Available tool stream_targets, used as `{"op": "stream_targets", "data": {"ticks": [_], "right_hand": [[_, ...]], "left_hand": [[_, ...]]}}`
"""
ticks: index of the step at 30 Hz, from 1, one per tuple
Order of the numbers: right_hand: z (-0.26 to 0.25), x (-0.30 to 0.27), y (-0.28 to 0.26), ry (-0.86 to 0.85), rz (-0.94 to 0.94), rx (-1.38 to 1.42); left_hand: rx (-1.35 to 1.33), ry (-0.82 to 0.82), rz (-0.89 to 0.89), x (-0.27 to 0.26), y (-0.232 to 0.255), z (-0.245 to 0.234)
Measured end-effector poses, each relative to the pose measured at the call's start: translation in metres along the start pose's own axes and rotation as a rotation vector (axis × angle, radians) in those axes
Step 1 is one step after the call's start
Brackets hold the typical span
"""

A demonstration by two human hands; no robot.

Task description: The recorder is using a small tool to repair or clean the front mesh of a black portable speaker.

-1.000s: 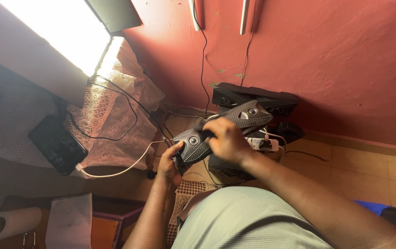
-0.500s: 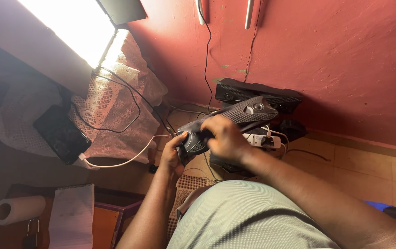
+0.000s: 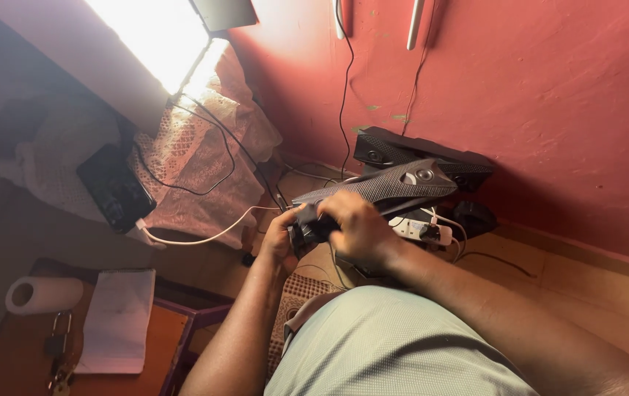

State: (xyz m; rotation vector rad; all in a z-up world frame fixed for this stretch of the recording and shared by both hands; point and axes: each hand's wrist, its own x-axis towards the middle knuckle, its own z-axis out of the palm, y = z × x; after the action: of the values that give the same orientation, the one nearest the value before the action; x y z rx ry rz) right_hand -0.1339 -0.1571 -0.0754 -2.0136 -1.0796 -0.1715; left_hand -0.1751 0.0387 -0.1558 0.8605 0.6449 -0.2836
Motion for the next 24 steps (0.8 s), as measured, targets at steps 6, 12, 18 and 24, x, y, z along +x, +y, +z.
{"op": "stream_targets", "data": {"ticks": [6, 12, 18, 24], "right_hand": [[-0.025, -0.003, 0.027, 0.035, 0.238, -0.035], [-0.011, 0.000, 0.006, 0.031, 0.125, 0.039], [0.004, 0.009, 0.030, 0.097, 0.253, -0.062], [0.028, 0.025, -0.003, 0.036, 0.216, -0.040]], "left_hand": [[-0.039, 0.027, -0.013, -0.011, -0.012, 0.012], [-0.014, -0.005, -0.027, 0.004, -0.018, 0.011], [0.008, -0.017, -0.025, 0.003, -0.004, 0.010], [0.066, -0.023, -0.051, 0.017, 0.012, -0.016]]}}
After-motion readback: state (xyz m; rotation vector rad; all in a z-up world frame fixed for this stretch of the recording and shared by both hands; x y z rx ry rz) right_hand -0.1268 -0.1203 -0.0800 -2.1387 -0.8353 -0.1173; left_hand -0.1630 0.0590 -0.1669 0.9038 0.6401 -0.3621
